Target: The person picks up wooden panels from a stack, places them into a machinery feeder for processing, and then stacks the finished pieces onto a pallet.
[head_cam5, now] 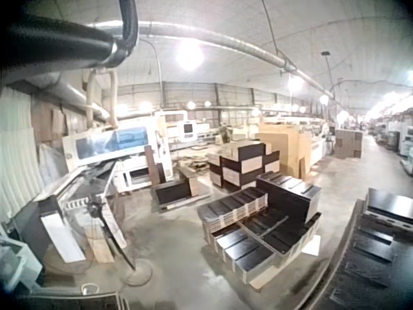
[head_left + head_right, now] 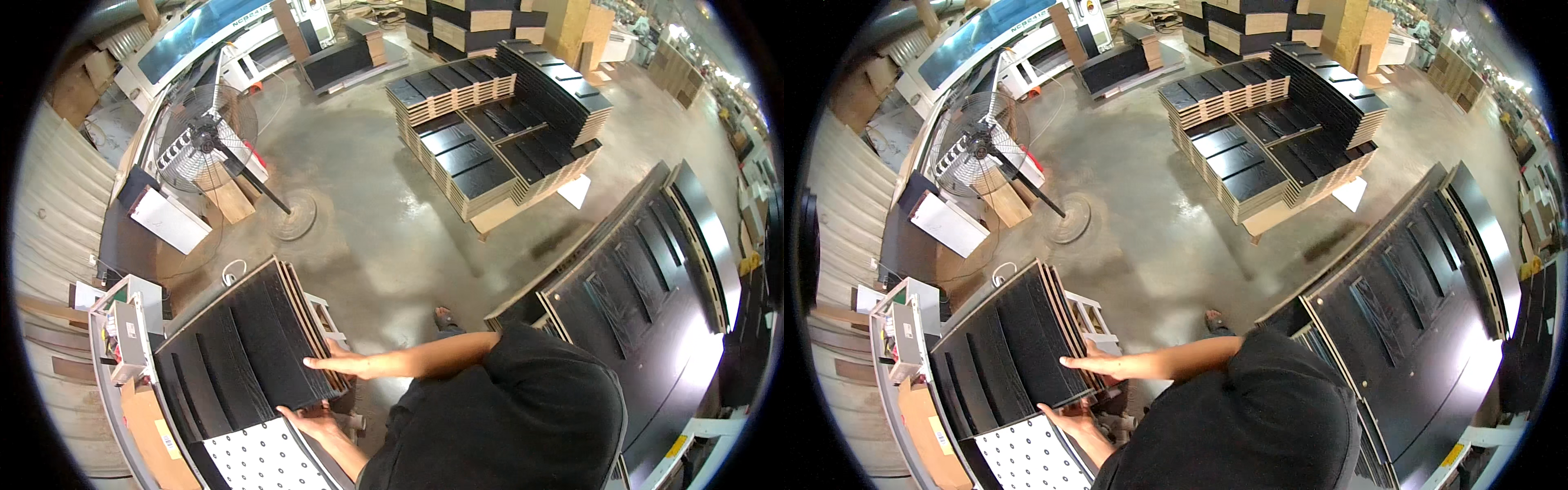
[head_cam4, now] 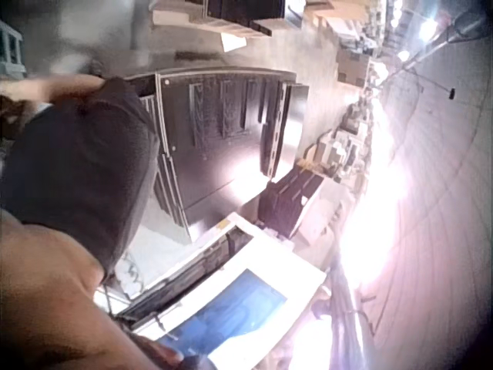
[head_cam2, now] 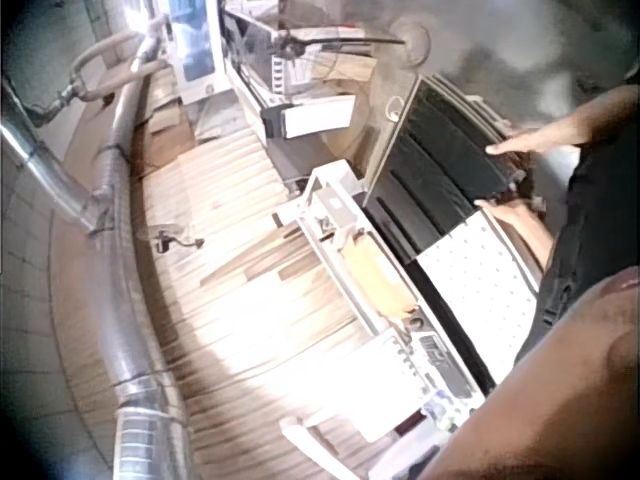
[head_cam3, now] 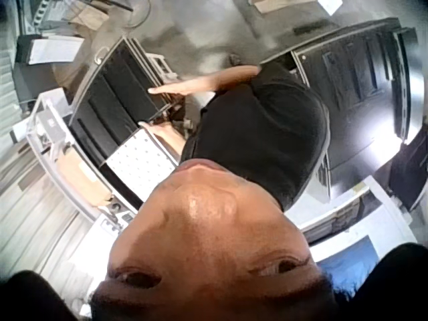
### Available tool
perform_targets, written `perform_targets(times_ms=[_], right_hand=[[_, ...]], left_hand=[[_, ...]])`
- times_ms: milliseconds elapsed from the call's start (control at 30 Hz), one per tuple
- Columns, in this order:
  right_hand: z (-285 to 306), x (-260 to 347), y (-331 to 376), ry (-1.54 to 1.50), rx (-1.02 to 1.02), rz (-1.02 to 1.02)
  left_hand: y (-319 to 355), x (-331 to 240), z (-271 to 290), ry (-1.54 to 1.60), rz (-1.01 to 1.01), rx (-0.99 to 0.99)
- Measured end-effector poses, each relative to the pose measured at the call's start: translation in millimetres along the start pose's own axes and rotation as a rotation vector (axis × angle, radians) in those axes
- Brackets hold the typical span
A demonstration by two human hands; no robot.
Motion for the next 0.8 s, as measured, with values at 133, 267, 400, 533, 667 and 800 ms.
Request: perform_targets(times_ms=[133, 267, 400, 533, 667, 800], right_hand=[[-4, 28, -1, 0.072, -0.083, -0.109], [1, 23, -14, 0.117, -0.112, -0.149], [1, 34, -10, 0.17, -0.046, -0.16], [11, 25, -23, 0.15, -0.034, -0.174], [37, 37, -31, 0.135, -0.022, -0.238], [85, 68, -37, 0.045, -0.047, -0.165]], left_hand=[[21, -7, -14, 0.123, -0.129, -0.112], [38, -9, -31, 0.122, -0.131, -0.088], [25, -7, -17, 0.168, -0.108, -0.073], [29, -3, -23, 0.1, -0.091, -0.037], [44, 16, -33, 0.002, -0.019, -0.024], [86, 38, -73, -0.122, -0.023, 0.124]])
Point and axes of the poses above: each hand's wrist, its own y-axis away from the middle knuckle, its own z-axis out of the back of the hand, x = y × z, the point moved 7 cm from there along -y, towards the middle knuckle, and after that the axes turned 14 degrees about -x, right-handed, at the moved point
